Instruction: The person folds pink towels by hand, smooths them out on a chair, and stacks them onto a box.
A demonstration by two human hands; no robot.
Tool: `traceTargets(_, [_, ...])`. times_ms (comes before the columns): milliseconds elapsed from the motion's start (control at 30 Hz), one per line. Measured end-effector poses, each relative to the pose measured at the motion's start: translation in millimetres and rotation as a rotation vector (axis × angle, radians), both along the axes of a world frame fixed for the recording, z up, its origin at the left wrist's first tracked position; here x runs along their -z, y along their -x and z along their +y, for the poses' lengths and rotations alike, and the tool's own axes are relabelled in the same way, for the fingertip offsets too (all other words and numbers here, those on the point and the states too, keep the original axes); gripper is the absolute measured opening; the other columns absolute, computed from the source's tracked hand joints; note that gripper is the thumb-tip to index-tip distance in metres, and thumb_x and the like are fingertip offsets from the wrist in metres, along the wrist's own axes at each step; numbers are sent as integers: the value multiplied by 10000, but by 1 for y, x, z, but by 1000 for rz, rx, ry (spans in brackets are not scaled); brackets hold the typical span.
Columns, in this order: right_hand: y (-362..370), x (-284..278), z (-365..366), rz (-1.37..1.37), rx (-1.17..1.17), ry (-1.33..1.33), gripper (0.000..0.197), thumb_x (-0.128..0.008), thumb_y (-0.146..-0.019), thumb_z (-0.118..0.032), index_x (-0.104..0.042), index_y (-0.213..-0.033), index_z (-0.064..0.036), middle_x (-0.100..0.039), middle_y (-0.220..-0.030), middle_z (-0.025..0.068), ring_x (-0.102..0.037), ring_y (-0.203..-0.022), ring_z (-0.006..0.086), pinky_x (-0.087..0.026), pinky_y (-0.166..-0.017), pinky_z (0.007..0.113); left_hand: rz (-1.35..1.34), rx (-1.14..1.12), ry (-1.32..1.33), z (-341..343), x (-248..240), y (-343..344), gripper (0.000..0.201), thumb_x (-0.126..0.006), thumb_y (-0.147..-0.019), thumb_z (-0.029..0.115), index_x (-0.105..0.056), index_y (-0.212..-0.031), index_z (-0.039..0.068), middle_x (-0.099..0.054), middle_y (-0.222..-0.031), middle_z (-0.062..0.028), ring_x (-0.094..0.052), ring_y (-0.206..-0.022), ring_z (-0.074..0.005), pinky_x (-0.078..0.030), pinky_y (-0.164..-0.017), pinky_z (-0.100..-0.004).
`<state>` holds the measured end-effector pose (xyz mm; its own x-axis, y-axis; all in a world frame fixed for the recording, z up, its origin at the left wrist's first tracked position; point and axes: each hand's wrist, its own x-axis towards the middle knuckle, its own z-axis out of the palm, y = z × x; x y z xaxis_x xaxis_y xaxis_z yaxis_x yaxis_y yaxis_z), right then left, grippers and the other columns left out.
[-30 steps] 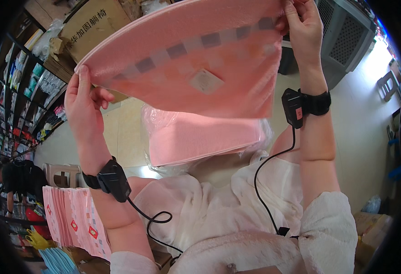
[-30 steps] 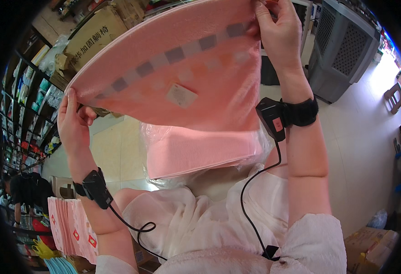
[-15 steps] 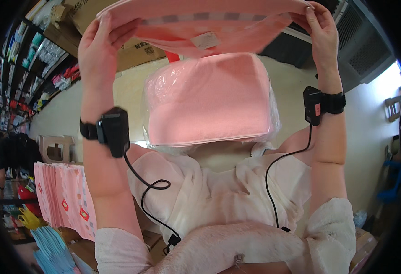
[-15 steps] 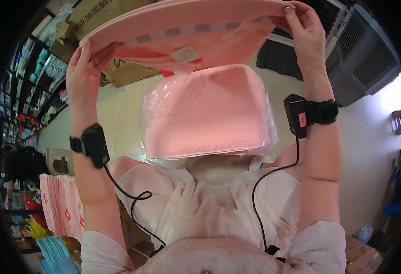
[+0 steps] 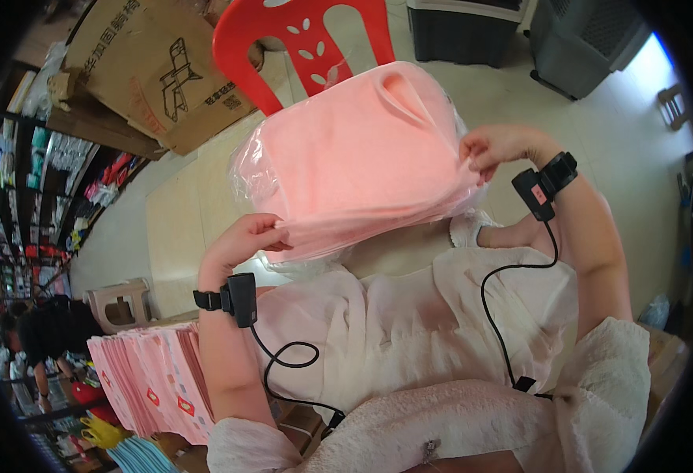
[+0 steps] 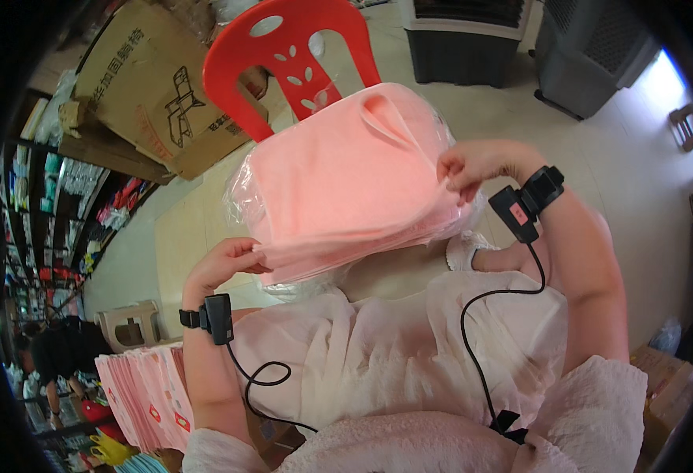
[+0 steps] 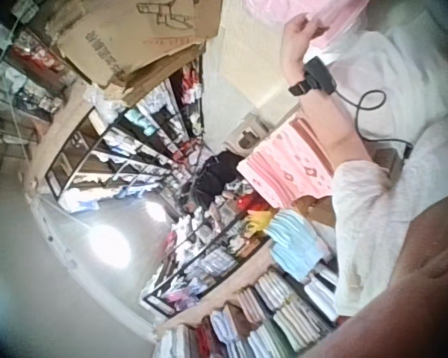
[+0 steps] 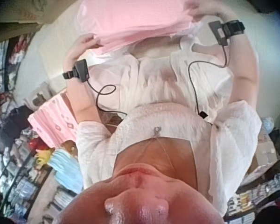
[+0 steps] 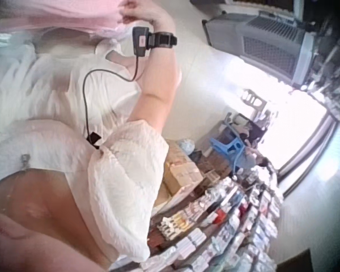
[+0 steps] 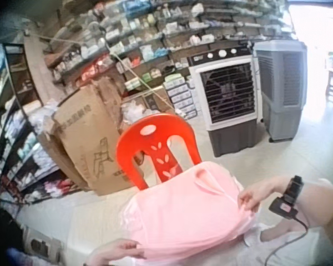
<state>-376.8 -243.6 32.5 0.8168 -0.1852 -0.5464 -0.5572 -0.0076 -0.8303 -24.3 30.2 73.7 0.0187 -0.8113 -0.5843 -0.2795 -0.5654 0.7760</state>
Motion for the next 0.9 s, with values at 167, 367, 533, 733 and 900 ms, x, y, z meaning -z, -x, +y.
traceTargets(167, [-25,-1,16,322,-301,-78,162,-536,-785,6,-533,-945,28,-598,-744,81,-643,-673,163,-535,-596,258,70,135,-202,7,0,0,190,-558,-845,177,-565,-859,-12,-616,-796,-51,-638,-772,-153,-490,-699,-228])
traceTargets(367, [-34,18,24,462,-461,-144,183,-556,-773,-20,-536,-952,9,-589,-764,67,-644,-677,175,-528,-580,257,62,211,-370,7,23,5,189,-571,-833,202,-553,-805,15,-584,-749,-20,-644,-736,-127,-485,-620,-204])
traceTargets(533, [-43,40,8,355,-324,132,256,-579,-736,-20,-542,-986,22,-590,-745,69,-629,-637,158,-514,-558,257,-24,179,-243,-4,39,11,202,-564,-811,199,-544,-769,3,-571,-713,-29,-640,-666,-131,-476,-557,-223])
traceTargets(733, [-82,30,-9,100,-102,360,216,-587,-756,-96,-564,-930,29,-591,-665,79,-586,-540,134,-476,-498,255,-37,5,-157,-8,39,-4,194,-555,-806,183,-532,-742,1,-571,-695,-48,-639,-627,-147,-479,-542,-230])
traceTargets(900, [-119,23,-1,63,479,744,207,-605,-738,-203,-585,-720,2,-591,-601,94,-587,-528,173,-463,-521,300,-71,-15,-172,-18,40,-8,205,-554,-797,174,-500,-698,3,-557,-655,-46,-636,-607,-148,-479,-526,-235])
